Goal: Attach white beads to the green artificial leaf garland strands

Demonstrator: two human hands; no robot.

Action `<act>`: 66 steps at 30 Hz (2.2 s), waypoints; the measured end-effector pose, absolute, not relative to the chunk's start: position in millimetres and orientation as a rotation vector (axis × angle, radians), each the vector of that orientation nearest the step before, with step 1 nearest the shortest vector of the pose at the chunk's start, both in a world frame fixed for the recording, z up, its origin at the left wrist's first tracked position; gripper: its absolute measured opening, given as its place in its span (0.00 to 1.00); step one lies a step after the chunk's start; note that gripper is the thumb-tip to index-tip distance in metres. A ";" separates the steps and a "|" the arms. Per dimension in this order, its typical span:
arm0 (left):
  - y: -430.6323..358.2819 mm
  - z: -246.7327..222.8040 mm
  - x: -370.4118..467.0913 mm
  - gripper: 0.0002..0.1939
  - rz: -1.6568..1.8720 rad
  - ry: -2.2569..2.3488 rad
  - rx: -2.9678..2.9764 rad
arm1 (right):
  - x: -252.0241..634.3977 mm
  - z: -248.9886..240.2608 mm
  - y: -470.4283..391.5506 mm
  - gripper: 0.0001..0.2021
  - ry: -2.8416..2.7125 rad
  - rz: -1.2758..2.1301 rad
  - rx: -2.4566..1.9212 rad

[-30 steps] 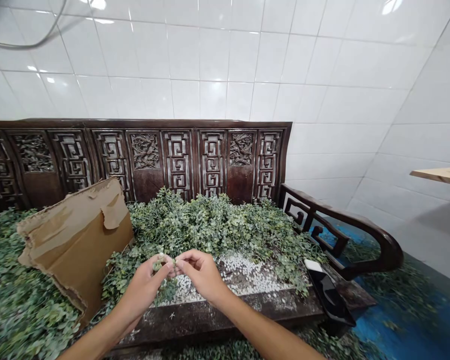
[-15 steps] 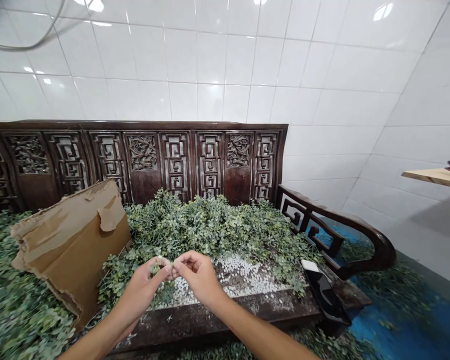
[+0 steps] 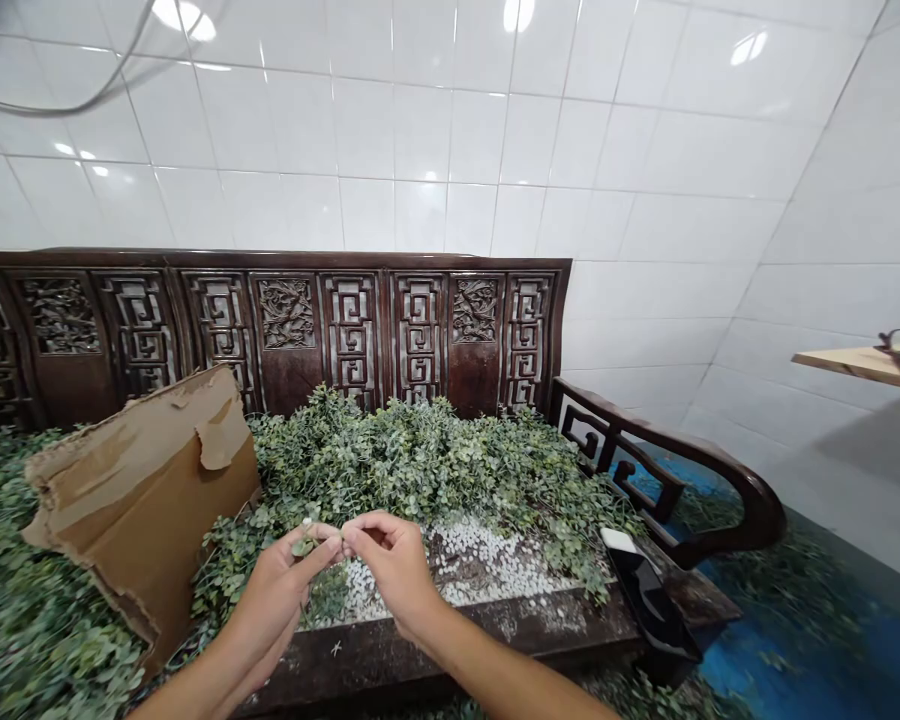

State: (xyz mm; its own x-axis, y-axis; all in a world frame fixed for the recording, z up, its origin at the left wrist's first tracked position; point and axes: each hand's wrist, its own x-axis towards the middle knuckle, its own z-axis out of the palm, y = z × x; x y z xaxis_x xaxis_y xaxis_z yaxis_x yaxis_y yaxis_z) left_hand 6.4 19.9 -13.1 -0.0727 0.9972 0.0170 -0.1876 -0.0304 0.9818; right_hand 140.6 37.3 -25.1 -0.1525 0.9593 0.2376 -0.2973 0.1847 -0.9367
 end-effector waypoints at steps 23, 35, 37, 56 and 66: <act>14.6 4.4 6.2 0.20 1.332 0.965 0.947 | 147.0 -17.9 33.8 0.09 -1.396 1.192 -0.686; 15.3 1.6 6.5 0.19 1.322 0.974 0.946 | 144.0 -25.7 32.6 0.08 -1.431 1.116 -0.728; 15.3 1.6 6.6 0.19 1.324 0.974 0.935 | 143.4 -25.3 32.4 0.08 -1.442 1.097 -0.732; 20.2 -10.4 9.4 0.16 1.277 1.027 1.023 | 143.0 -33.3 35.0 0.10 -1.364 1.146 -0.771; 17.6 -8.5 3.8 0.14 1.149 1.105 1.072 | 157.5 -31.0 45.8 0.11 -1.529 1.331 -0.730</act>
